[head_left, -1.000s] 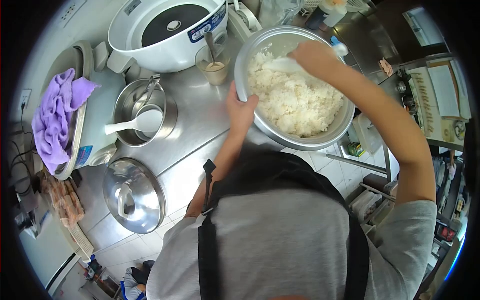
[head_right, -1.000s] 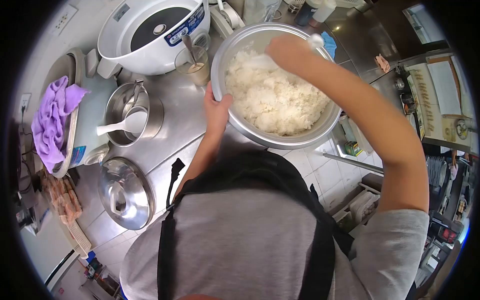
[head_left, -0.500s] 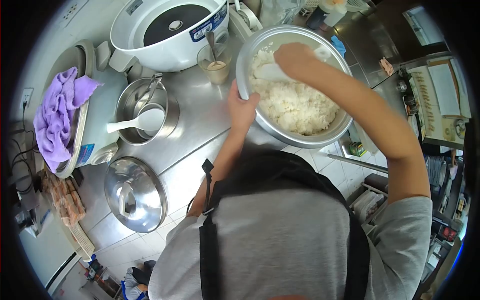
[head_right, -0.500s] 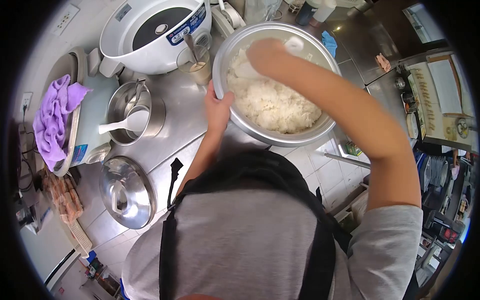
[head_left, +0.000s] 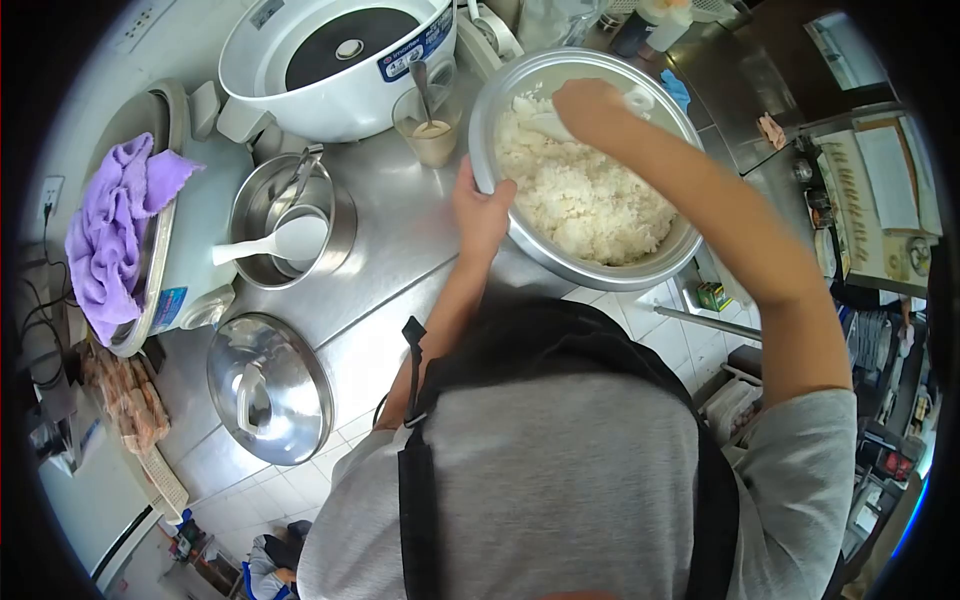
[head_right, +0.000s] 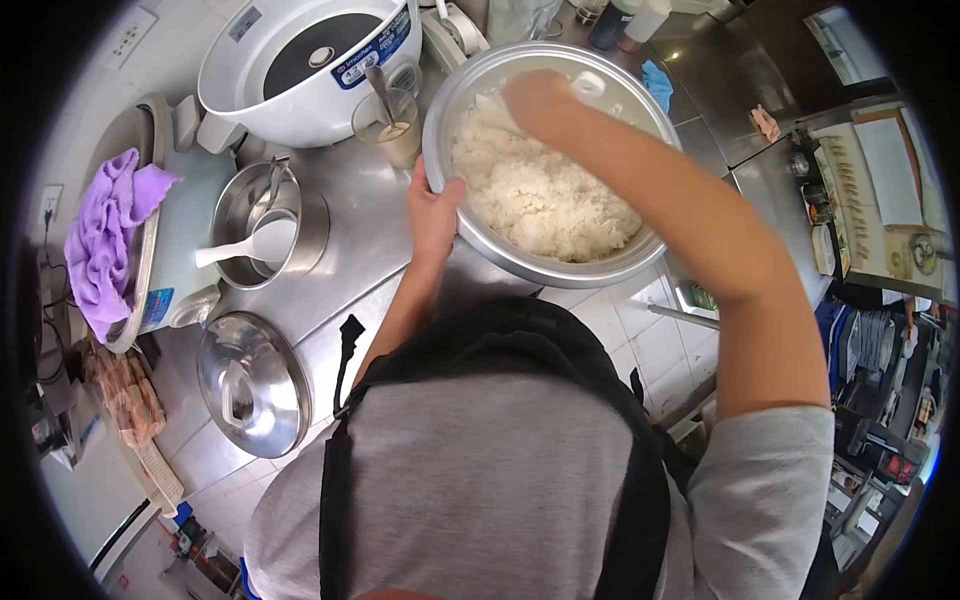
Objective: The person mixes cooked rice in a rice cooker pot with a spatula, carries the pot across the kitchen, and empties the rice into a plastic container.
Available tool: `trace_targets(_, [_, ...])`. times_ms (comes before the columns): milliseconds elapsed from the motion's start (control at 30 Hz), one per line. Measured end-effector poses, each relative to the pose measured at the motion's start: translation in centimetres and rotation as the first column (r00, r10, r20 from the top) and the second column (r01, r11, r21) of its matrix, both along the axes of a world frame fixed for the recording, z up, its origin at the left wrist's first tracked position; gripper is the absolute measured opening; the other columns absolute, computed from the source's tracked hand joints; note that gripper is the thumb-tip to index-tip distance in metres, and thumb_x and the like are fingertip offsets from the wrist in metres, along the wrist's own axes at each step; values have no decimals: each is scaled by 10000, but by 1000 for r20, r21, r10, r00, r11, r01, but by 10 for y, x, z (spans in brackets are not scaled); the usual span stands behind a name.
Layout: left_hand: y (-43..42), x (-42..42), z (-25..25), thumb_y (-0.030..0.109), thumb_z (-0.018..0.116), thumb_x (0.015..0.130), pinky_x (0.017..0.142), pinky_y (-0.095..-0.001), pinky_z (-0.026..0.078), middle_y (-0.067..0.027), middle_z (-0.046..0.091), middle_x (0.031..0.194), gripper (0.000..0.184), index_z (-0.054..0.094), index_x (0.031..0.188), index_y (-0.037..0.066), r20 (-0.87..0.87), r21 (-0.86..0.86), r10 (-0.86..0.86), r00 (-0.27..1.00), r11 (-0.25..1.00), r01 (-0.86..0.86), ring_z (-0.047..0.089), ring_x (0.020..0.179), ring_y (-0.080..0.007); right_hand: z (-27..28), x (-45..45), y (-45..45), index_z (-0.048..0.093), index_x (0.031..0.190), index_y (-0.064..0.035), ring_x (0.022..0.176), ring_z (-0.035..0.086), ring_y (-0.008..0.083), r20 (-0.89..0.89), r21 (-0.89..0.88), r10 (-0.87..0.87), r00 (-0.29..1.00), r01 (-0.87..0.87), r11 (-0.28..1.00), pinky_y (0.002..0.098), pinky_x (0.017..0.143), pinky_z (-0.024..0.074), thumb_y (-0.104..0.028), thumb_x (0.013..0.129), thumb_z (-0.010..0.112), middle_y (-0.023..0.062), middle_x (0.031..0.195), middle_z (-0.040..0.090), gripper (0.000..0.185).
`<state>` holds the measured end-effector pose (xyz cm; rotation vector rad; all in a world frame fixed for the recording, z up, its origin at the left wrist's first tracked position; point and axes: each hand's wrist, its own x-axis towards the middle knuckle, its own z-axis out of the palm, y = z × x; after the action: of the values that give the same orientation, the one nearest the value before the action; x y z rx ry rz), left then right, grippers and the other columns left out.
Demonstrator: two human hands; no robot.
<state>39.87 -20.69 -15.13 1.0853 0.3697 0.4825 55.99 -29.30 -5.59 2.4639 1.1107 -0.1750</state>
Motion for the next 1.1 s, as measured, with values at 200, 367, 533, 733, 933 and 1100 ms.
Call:
trace_targets(200, [-2,-2,-8,6,554,688,778,-266,440,-92,592,968,439,491,1121,-20,20,27,22,1000,999,-22,557,865,-143,88,6,-11,683,876,-83,806,644,292,-5,-3,-34,999,34,999,394,666,526,-103,746,594,115,863,656,158])
trace_targets(367, [-3,2,-7,-14,532,699,805,-270,437,-100,567,1026,471,457,1164,-28,12,-56,-11,1000,998,11,548,901,-154,3,-27,1,680,859,-19,841,649,292,-59,-30,-13,998,11,999,405,687,518,-87,763,548,140,900,663,177])
trace_targets(533, [-9,-6,-8,-21,504,725,842,-283,418,-99,531,1078,527,387,1239,-17,6,-37,32,999,999,-32,523,951,-172,16,-22,-19,653,878,-25,816,646,284,-87,69,30,996,-24,997,403,672,518,-90,769,554,143,833,656,161])
trace_targets(733, [-39,-45,2,-43,478,739,1010,-348,294,-145,310,1317,707,167,1372,7,4,120,67,998,990,-67,372,1189,-236,99,-13,-106,583,882,5,727,652,292,195,-48,-79,978,90,995,372,612,528,-86,799,517,162,777,646,139])
trace_targets(933, [-9,-29,21,3,556,793,1009,-352,306,-160,310,1340,725,149,1393,5,-87,68,4,996,998,2,377,1202,-249,14,-32,-162,469,1021,43,745,649,333,20,-83,-452,892,452,888,411,653,533,-43,826,452,202,786,641,213])
trace_targets(1100, [12,4,12,-33,497,793,981,-312,339,-169,395,1299,664,204,1388,9,10,129,-27,1000,991,26,431,1158,-214,-27,-12,-183,488,1023,68,623,645,323,-252,1,-630,735,651,759,403,522,525,-42,823,439,213,732,628,234])
